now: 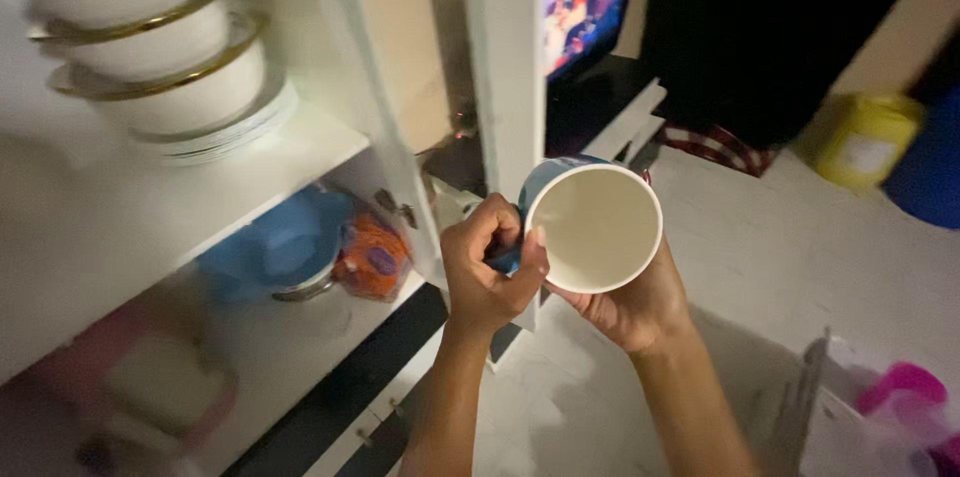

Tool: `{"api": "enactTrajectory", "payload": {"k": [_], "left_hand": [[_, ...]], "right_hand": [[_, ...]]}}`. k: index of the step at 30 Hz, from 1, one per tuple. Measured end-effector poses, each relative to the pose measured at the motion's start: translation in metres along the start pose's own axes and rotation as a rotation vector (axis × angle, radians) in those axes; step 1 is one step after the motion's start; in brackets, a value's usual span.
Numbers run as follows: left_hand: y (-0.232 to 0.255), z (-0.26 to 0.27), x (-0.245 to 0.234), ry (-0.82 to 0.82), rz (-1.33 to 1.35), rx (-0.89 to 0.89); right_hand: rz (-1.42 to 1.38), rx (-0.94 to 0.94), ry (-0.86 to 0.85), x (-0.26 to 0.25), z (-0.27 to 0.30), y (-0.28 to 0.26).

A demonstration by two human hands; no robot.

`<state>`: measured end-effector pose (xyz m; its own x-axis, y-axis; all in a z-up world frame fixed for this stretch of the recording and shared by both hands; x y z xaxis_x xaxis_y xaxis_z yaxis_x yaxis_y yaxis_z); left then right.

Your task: The person takes cups and mugs from a cabinet and arranges them in rows on a table, including clear plastic cups and various ceramic mugs.

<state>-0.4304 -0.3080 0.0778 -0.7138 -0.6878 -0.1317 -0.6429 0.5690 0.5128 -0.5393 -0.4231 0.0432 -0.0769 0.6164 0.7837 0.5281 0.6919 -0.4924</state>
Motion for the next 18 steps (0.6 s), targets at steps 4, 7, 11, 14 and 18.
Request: {"api": "enactTrajectory", "payload": {"k": [4,7,11,14,18], "left_hand": [[0.013,0.002,0.034,-0.134,0.026,-0.004],[0.025,0.002,0.056,-0.230,0.095,-0.008],[0.029,-0.001,0.089,-0.344,0.111,-0.014],[0.023,0.001,0.117,-0.136,0.056,-0.019],[0.015,-0.002,0.143,0.266,0.240,-0.228]], "right_hand": [[0.076,-0.077,0.135,-0.007,0.028,-0.030],[0.073,-0.076,0.230,-0.018,0.049,-0.056],[-0.196,-0.069,0.008,-0.035,0.070,-0.080],[-0.012,-0.147,0.109,-0.046,0.079,-0.079],[0.411,-0.041,0.300,-0.057,0.090,-0.104]]}}
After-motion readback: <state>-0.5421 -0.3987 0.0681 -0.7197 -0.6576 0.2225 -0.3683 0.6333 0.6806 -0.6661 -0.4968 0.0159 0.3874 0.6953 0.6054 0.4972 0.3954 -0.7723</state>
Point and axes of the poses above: each hand's wrist, its own z-axis away from the middle knuckle, its own x-axis out of the palm, y = z × x, the point moved 2 cm from there along -z, towards the middle knuckle, and after that the axes turned 8 degrees about -y, right-handed, at the moved point
